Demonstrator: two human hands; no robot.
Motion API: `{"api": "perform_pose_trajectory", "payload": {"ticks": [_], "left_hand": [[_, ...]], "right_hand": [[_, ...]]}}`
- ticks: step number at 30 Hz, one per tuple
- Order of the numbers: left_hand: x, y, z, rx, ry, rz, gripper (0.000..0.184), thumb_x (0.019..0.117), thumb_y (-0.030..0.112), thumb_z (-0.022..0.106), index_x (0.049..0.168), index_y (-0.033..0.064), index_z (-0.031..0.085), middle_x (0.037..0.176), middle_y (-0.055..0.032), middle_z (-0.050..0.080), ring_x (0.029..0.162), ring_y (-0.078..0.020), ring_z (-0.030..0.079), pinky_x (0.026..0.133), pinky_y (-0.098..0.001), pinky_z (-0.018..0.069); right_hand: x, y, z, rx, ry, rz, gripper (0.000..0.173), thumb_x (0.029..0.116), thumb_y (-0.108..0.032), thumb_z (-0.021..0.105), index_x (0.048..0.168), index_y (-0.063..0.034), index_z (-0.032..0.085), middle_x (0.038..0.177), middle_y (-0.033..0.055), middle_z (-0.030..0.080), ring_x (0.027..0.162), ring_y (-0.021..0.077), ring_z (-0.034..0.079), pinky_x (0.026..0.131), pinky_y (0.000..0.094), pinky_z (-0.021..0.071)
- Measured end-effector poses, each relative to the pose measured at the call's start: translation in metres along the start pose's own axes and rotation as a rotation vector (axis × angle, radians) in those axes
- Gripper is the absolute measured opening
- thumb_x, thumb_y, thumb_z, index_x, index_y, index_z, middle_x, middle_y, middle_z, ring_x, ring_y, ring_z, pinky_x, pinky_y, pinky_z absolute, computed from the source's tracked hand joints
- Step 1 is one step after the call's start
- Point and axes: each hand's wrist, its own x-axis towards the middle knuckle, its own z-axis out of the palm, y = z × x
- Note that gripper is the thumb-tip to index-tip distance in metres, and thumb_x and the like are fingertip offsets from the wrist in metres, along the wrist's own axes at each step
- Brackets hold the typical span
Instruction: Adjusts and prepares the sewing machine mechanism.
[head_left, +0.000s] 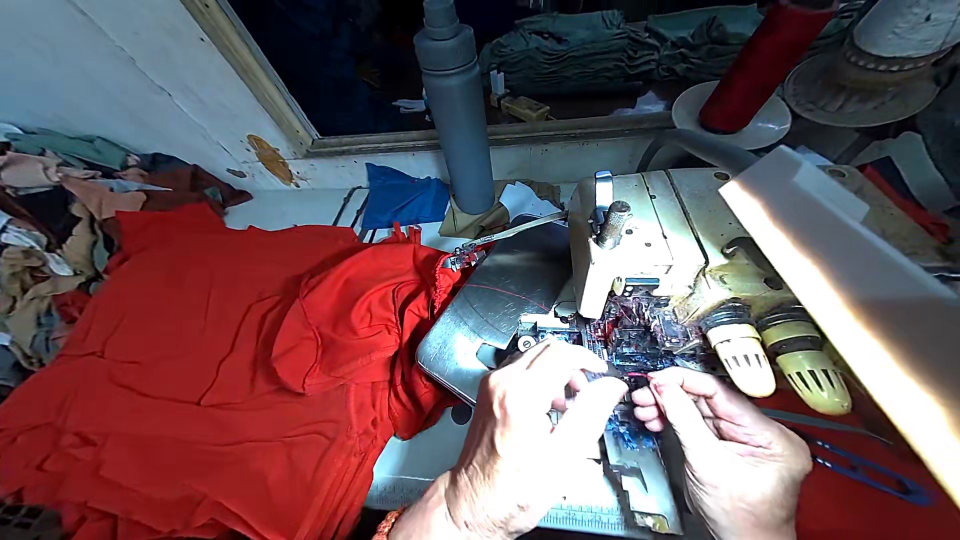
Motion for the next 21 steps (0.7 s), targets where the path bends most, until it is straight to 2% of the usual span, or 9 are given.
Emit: {"api": "perform_pose_trajectory", "payload": {"ticks": [3, 7, 12, 17, 21], "left_hand": [[-0.004, -0.010, -0.004, 0.003, 0.062, -0.064, 0.016, 0.0975, 0.026, 0.063, 0.097, 0.0127, 0.071, 0.075, 0.0082, 0.062, 0.061, 0.0034, 0.054, 0.055, -0.0133, 0.0461], [-0.006, -0.018, -0.012, -0.018, 0.055, -0.071, 0.017, 0.0974, 0.021, 0.063, 0.107, 0.0102, 0.072, 0.089, 0.0074, 0.071, 0.072, 0.0020, 0.062, 0.064, -0.0151, 0.0540], [-0.004, -0.007, -0.019, -0.025, 0.081, -0.070, 0.014, 0.0923, 0.014, 0.066, 0.101, 0.0060, 0.072, 0.083, 0.0042, 0.069, 0.068, 0.0014, 0.061, 0.061, -0.0138, 0.0519], [-0.002, 0.001, -0.026, 0.023, 0.065, -0.075, 0.016, 0.0935, 0.016, 0.065, 0.104, 0.0064, 0.072, 0.079, 0.0051, 0.067, 0.067, 0.0047, 0.058, 0.063, -0.0109, 0.0494], [-0.002, -0.001, -0.025, -0.004, 0.035, -0.105, 0.015, 0.0952, 0.018, 0.065, 0.101, 0.0066, 0.071, 0.077, 0.0037, 0.065, 0.063, 0.0008, 0.055, 0.057, -0.0149, 0.0475]], "right_hand": [[0.001, 0.007, 0.003, -0.028, 0.060, -0.002, 0.008, 0.0937, -0.001, 0.065, 0.094, -0.0024, 0.073, 0.075, -0.0033, 0.075, 0.062, 0.0051, 0.071, 0.056, 0.0198, 0.0620], [0.002, 0.012, 0.007, -0.027, 0.117, 0.004, 0.009, 0.0934, 0.000, 0.064, 0.096, -0.0006, 0.072, 0.075, -0.0023, 0.075, 0.061, 0.0065, 0.072, 0.054, 0.0208, 0.0620], [0.001, 0.013, 0.010, -0.123, 0.100, 0.002, 0.008, 0.0940, -0.002, 0.063, 0.094, 0.0015, 0.071, 0.073, -0.0024, 0.073, 0.060, 0.0052, 0.071, 0.053, 0.0200, 0.0618], [-0.001, 0.019, 0.005, -0.182, 0.074, -0.034, 0.010, 0.0940, -0.003, 0.064, 0.096, 0.0036, 0.071, 0.075, -0.0010, 0.074, 0.061, 0.0052, 0.071, 0.054, 0.0199, 0.0616], [-0.001, 0.018, 0.003, -0.193, 0.047, -0.034, 0.009, 0.0943, -0.002, 0.064, 0.096, 0.0031, 0.070, 0.075, -0.0022, 0.073, 0.061, 0.0049, 0.070, 0.054, 0.0197, 0.0615]]}}
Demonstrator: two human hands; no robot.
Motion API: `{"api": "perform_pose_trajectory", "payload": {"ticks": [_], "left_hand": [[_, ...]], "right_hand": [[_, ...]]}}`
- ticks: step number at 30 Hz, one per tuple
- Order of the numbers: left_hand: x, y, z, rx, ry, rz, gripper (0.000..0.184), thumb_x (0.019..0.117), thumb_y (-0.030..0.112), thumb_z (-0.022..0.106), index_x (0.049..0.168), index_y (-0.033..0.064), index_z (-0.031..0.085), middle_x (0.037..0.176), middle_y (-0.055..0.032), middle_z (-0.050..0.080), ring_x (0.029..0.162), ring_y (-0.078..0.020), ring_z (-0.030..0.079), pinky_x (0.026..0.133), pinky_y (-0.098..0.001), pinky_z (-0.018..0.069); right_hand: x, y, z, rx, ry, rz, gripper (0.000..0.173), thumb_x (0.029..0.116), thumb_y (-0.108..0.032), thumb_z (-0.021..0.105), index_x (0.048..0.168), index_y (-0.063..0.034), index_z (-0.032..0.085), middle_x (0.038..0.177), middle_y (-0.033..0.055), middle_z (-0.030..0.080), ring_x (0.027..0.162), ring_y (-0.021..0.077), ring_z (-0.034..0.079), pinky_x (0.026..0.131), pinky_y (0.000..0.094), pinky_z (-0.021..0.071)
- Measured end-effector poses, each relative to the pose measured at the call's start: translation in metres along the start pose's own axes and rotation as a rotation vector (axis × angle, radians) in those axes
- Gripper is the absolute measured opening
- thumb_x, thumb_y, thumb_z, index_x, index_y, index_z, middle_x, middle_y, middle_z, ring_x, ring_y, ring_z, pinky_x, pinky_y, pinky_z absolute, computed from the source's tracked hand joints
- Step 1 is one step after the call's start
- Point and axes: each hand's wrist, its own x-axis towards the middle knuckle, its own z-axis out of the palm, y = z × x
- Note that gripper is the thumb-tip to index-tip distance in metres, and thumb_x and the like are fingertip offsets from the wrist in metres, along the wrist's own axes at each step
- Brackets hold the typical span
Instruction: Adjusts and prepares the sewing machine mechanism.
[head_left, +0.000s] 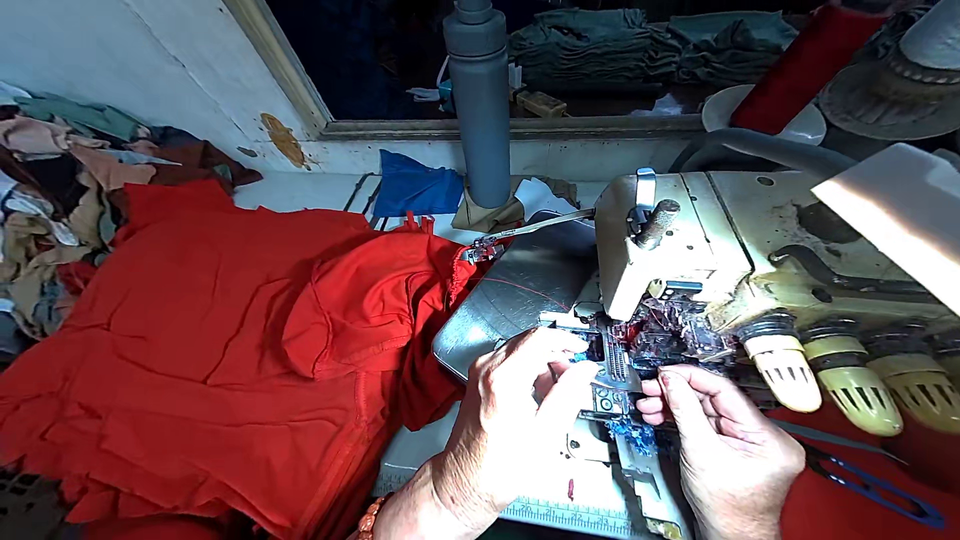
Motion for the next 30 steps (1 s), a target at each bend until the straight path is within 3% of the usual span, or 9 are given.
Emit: {"api": "perform_pose_trajectory", "payload": {"ticks": [7, 12, 14, 17, 20, 23, 26, 30], "left_hand": [[0.002, -0.012, 0.006, 0.038, 0.012, 0.073, 0.013, 0.0952, 0.019, 0.065, 0.102, 0.0116, 0.073, 0.083, 0.0071, 0.067, 0.066, 0.0028, 0.058, 0.059, -0.0124, 0.0497], [0.010, -0.011, 0.012, 0.153, 0.049, 0.159, 0.013, 0.0940, 0.014, 0.067, 0.100, 0.0088, 0.077, 0.101, 0.0015, 0.072, 0.088, 0.0007, 0.066, 0.078, -0.0122, 0.0541], [0.012, -0.009, 0.013, 0.220, 0.039, 0.203, 0.013, 0.0930, 0.012, 0.067, 0.099, 0.0078, 0.077, 0.096, -0.0017, 0.071, 0.089, -0.0071, 0.066, 0.081, -0.0196, 0.0529], [0.020, -0.009, 0.020, 0.311, 0.020, 0.226, 0.014, 0.0912, 0.017, 0.065, 0.095, 0.0117, 0.078, 0.091, -0.0003, 0.070, 0.086, -0.0137, 0.065, 0.075, -0.0300, 0.0512], [0.020, 0.006, 0.013, 0.280, -0.092, 0.128, 0.011, 0.0916, 0.010, 0.068, 0.097, 0.0047, 0.076, 0.094, -0.0071, 0.070, 0.089, -0.0216, 0.067, 0.080, -0.0383, 0.0534], [0.020, 0.009, 0.015, 0.239, -0.115, 0.079, 0.010, 0.0919, 0.010, 0.069, 0.098, 0.0056, 0.075, 0.093, -0.0061, 0.069, 0.088, -0.0218, 0.065, 0.079, -0.0402, 0.0522], [0.020, 0.013, 0.017, 0.240, -0.118, 0.055, 0.010, 0.0915, 0.010, 0.071, 0.099, 0.0051, 0.076, 0.091, -0.0068, 0.069, 0.086, -0.0230, 0.065, 0.078, -0.0419, 0.0512], [0.022, 0.018, 0.018, 0.222, -0.143, 0.002, 0.010, 0.0926, 0.010, 0.070, 0.099, 0.0050, 0.076, 0.092, -0.0084, 0.069, 0.089, -0.0258, 0.065, 0.081, -0.0462, 0.0495]], "right_hand": [[0.004, -0.004, 0.003, -0.025, -0.040, -0.005, 0.009, 0.0952, -0.003, 0.063, 0.096, 0.0030, 0.070, 0.073, -0.0030, 0.072, 0.060, 0.0035, 0.070, 0.055, 0.0186, 0.0606], [0.007, 0.000, 0.005, 0.007, -0.057, -0.034, 0.009, 0.0960, -0.004, 0.064, 0.096, 0.0022, 0.071, 0.076, -0.0036, 0.072, 0.063, 0.0038, 0.070, 0.057, 0.0189, 0.0610], [0.008, 0.003, 0.006, 0.032, -0.062, -0.056, 0.009, 0.0952, -0.003, 0.065, 0.097, 0.0022, 0.071, 0.076, -0.0044, 0.072, 0.064, 0.0035, 0.069, 0.057, 0.0195, 0.0613], [0.008, 0.005, 0.008, 0.030, -0.070, -0.103, 0.008, 0.0953, -0.004, 0.065, 0.097, 0.0013, 0.072, 0.078, -0.0054, 0.072, 0.065, 0.0024, 0.069, 0.058, 0.0192, 0.0610], [0.008, 0.008, 0.007, 0.013, -0.071, -0.123, 0.008, 0.0953, -0.002, 0.064, 0.098, 0.0020, 0.071, 0.079, -0.0055, 0.071, 0.065, 0.0015, 0.068, 0.059, 0.0182, 0.0605], [0.009, 0.016, 0.005, -0.002, -0.053, -0.150, 0.009, 0.0956, -0.003, 0.065, 0.097, 0.0032, 0.071, 0.079, -0.0029, 0.072, 0.064, 0.0035, 0.069, 0.058, 0.0201, 0.0614], [0.008, 0.000, 0.017, -0.037, -0.006, -0.143, 0.010, 0.0942, -0.001, 0.064, 0.093, 0.0049, 0.071, 0.079, -0.0061, 0.071, 0.067, -0.0034, 0.067, 0.062, 0.0142, 0.0594], [0.008, -0.004, 0.021, -0.031, 0.026, -0.123, 0.009, 0.0933, 0.001, 0.064, 0.092, 0.0058, 0.071, 0.080, -0.0069, 0.071, 0.068, -0.0047, 0.067, 0.063, 0.0129, 0.0591]]}}
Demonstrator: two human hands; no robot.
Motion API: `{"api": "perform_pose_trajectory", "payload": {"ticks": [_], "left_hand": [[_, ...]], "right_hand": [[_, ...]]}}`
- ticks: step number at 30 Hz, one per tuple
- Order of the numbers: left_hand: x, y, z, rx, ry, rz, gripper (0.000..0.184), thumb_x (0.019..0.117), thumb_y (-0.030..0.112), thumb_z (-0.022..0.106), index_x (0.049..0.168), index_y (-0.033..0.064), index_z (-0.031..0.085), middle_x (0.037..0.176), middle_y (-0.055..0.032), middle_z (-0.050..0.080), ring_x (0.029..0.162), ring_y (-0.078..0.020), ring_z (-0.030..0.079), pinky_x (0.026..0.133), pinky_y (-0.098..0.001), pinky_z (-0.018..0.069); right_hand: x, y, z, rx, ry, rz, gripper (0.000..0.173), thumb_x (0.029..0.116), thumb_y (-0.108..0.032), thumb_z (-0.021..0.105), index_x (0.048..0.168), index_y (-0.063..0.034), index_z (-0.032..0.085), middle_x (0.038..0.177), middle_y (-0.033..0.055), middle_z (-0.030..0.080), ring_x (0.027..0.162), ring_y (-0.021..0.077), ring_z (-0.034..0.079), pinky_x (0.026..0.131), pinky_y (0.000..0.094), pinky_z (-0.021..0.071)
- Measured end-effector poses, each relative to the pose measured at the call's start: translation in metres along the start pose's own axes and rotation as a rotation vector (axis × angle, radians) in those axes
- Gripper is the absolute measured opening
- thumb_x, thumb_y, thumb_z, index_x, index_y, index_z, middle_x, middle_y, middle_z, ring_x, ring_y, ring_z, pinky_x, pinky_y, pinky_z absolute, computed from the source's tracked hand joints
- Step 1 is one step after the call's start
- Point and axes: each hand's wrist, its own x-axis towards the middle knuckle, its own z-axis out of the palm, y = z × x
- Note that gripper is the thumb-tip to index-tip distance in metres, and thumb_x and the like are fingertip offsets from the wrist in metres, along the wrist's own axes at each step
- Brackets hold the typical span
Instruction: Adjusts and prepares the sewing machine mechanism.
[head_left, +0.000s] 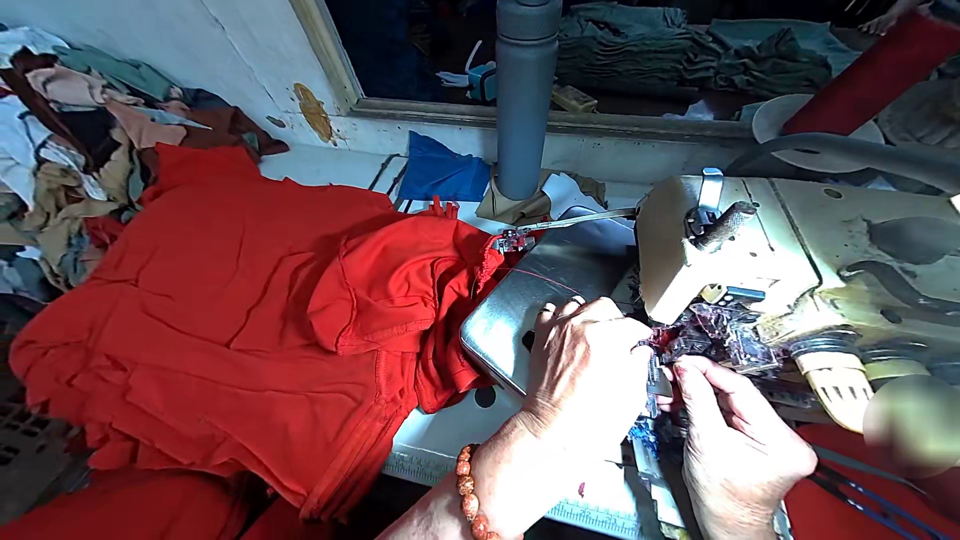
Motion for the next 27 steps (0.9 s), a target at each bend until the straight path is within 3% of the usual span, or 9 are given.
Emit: {"api": "perform_pose_trajectory", "payload": {"ticks": [4, 11, 14, 22, 27], "left_hand": [[0.005, 0.003, 0.004, 0.047, 0.041, -0.009, 0.009, 0.0921, 0.011, 0.070, 0.097, 0.0068, 0.077, 0.089, -0.0060, 0.069, 0.086, -0.0230, 0.065, 0.079, -0.0432, 0.0475], [0.008, 0.012, 0.004, 0.068, 0.041, -0.078, 0.008, 0.0918, 0.012, 0.072, 0.092, 0.0038, 0.073, 0.088, -0.0093, 0.068, 0.085, -0.0259, 0.065, 0.078, -0.0461, 0.0478], [0.009, 0.016, 0.002, 0.081, 0.012, -0.112, 0.008, 0.0920, 0.013, 0.072, 0.092, 0.0045, 0.072, 0.088, -0.0089, 0.068, 0.086, -0.0260, 0.064, 0.080, -0.0467, 0.0467], [0.009, 0.017, 0.005, 0.064, 0.028, -0.148, 0.008, 0.0916, 0.014, 0.073, 0.093, 0.0052, 0.074, 0.088, -0.0093, 0.068, 0.087, -0.0265, 0.065, 0.081, -0.0485, 0.0464], [0.018, 0.002, 0.027, 0.129, 0.096, -0.131, 0.008, 0.0879, 0.022, 0.076, 0.085, 0.0146, 0.076, 0.082, 0.0001, 0.068, 0.084, -0.0176, 0.065, 0.083, -0.0449, 0.0446]], "right_hand": [[0.000, -0.004, 0.001, -0.002, 0.002, 0.022, 0.009, 0.0930, 0.002, 0.063, 0.093, 0.0056, 0.071, 0.082, -0.0069, 0.071, 0.069, -0.0059, 0.067, 0.063, 0.0120, 0.0584], [0.000, -0.007, 0.003, 0.008, -0.015, -0.018, 0.011, 0.0934, 0.001, 0.062, 0.093, 0.0083, 0.071, 0.084, -0.0045, 0.071, 0.072, -0.0079, 0.066, 0.067, 0.0097, 0.0568], [0.000, 0.004, 0.000, -0.021, -0.005, -0.016, 0.012, 0.0923, 0.000, 0.065, 0.095, 0.0092, 0.072, 0.082, -0.0012, 0.071, 0.068, -0.0043, 0.067, 0.063, 0.0125, 0.0578], [-0.001, 0.007, -0.001, 0.058, 0.006, 0.048, 0.010, 0.0899, -0.001, 0.069, 0.096, 0.0063, 0.073, 0.084, -0.0016, 0.073, 0.072, -0.0003, 0.069, 0.065, 0.0166, 0.0602], [-0.001, 0.006, 0.002, 0.038, 0.020, 0.042, 0.010, 0.0894, 0.000, 0.069, 0.095, 0.0071, 0.072, 0.083, -0.0009, 0.073, 0.070, -0.0017, 0.068, 0.065, 0.0152, 0.0594]]}}
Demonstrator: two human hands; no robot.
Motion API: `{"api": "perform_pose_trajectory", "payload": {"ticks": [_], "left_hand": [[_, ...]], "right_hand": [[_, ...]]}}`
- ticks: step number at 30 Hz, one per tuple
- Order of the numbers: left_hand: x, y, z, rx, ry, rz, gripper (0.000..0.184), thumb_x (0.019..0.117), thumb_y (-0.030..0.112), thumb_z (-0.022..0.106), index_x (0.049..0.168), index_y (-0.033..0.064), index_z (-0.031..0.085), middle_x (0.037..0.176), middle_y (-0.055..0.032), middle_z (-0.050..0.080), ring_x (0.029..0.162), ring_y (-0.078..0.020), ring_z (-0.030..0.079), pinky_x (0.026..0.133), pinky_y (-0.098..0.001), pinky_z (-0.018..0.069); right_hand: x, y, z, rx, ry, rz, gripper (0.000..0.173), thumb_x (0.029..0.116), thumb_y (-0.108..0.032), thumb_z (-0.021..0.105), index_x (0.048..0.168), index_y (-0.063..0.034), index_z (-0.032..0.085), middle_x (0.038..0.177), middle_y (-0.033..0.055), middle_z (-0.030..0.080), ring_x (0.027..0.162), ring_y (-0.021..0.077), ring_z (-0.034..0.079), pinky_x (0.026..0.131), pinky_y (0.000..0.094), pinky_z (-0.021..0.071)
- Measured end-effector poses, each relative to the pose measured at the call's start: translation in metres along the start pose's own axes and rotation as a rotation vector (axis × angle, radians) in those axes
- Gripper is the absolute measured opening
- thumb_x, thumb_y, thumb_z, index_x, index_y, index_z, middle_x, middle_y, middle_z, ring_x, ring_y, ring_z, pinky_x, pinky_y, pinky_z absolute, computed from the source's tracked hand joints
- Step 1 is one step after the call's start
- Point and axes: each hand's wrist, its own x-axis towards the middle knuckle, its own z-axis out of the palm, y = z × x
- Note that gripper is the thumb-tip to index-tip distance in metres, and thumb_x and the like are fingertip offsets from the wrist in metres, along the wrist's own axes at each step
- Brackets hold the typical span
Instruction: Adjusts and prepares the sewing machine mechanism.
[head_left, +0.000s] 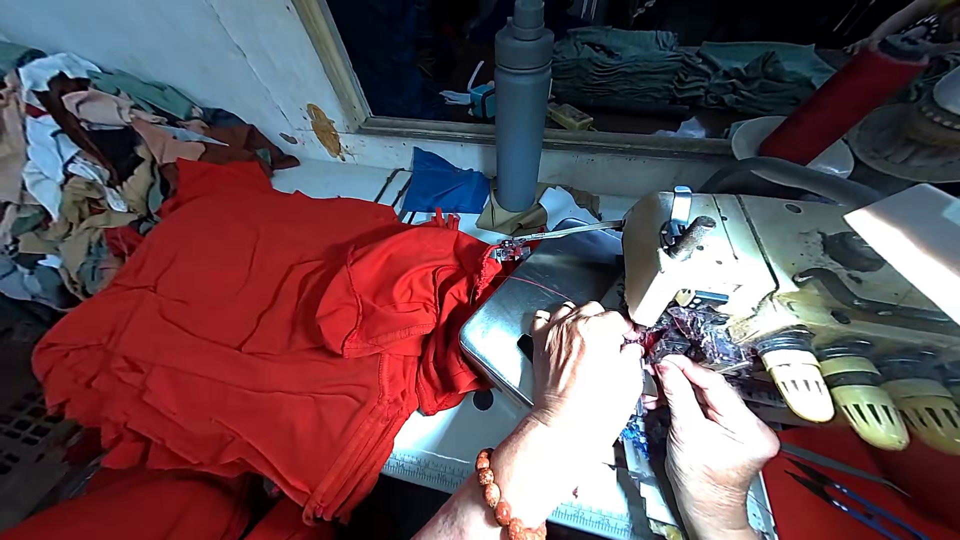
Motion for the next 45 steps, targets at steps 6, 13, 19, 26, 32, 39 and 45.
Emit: {"api": "perform_pose_trajectory", "payload": {"ticks": [6, 13, 19, 26, 32, 39, 45], "left_hand": [[0.001, 0.001, 0.000, -0.023, -0.016, -0.022, 0.007, 0.0889, 0.021, 0.076, 0.085, 0.0158, 0.077, 0.083, 0.0013, 0.069, 0.085, -0.0157, 0.065, 0.085, -0.0443, 0.0436], [-0.002, -0.002, 0.001, -0.028, 0.015, 0.024, 0.012, 0.0918, 0.019, 0.070, 0.082, 0.0143, 0.075, 0.080, -0.0004, 0.067, 0.084, -0.0177, 0.064, 0.083, -0.0444, 0.0441], [-0.008, 0.010, -0.024, -0.093, -0.070, -0.013, 0.007, 0.0929, 0.011, 0.069, 0.087, 0.0069, 0.072, 0.084, -0.0071, 0.067, 0.084, -0.0234, 0.064, 0.083, -0.0475, 0.0443], [-0.010, 0.004, -0.021, -0.044, -0.066, 0.062, 0.008, 0.0934, 0.011, 0.066, 0.088, 0.0063, 0.070, 0.085, -0.0084, 0.067, 0.085, -0.0249, 0.064, 0.079, -0.0468, 0.0453], [-0.012, -0.003, -0.026, -0.194, -0.020, -0.001, 0.012, 0.0944, 0.002, 0.064, 0.105, 0.0040, 0.069, 0.096, -0.0100, 0.069, 0.083, -0.0214, 0.066, 0.073, -0.0407, 0.0531], [-0.016, -0.008, -0.028, -0.260, 0.025, 0.067, 0.010, 0.0899, -0.003, 0.065, 0.096, 0.0021, 0.072, 0.092, -0.0083, 0.068, 0.080, -0.0161, 0.065, 0.072, -0.0301, 0.0529], [-0.015, -0.011, -0.023, -0.185, -0.005, 0.106, 0.013, 0.0902, 0.003, 0.068, 0.101, 0.0046, 0.076, 0.098, -0.0076, 0.071, 0.090, -0.0208, 0.067, 0.081, -0.0413, 0.0501]], "right_hand": [[0.001, -0.001, 0.000, -0.028, 0.002, -0.011, 0.011, 0.0890, 0.000, 0.068, 0.095, 0.0089, 0.072, 0.081, 0.0004, 0.072, 0.070, -0.0030, 0.067, 0.066, 0.0129, 0.0576], [0.000, -0.002, 0.000, -0.062, 0.008, -0.009, 0.011, 0.0889, 0.000, 0.068, 0.094, 0.0088, 0.072, 0.082, 0.0012, 0.072, 0.074, -0.0039, 0.067, 0.071, 0.0118, 0.0570], [0.000, -0.001, -0.001, -0.030, 0.003, 0.010, 0.011, 0.0896, 0.000, 0.068, 0.096, 0.0085, 0.071, 0.082, -0.0011, 0.072, 0.070, -0.0029, 0.068, 0.066, 0.0141, 0.0592], [-0.002, 0.002, -0.002, -0.058, -0.006, 0.001, 0.011, 0.0902, -0.002, 0.068, 0.096, 0.0073, 0.072, 0.082, -0.0004, 0.072, 0.068, -0.0017, 0.068, 0.062, 0.0152, 0.0592], [-0.001, 0.002, -0.003, 0.019, -0.019, -0.004, 0.009, 0.0910, 0.000, 0.068, 0.096, 0.0057, 0.072, 0.084, -0.0021, 0.073, 0.072, -0.0006, 0.069, 0.066, 0.0162, 0.0601], [0.000, -0.006, 0.001, 0.069, -0.042, -0.032, 0.011, 0.0939, 0.004, 0.062, 0.097, 0.0030, 0.072, 0.083, -0.0091, 0.072, 0.070, -0.0041, 0.067, 0.065, 0.0136, 0.0589], [0.001, 0.009, -0.007, -0.001, -0.053, -0.064, 0.009, 0.0923, 0.002, 0.065, 0.097, 0.0029, 0.073, 0.085, -0.0074, 0.074, 0.070, -0.0031, 0.068, 0.066, 0.0149, 0.0601]]}}
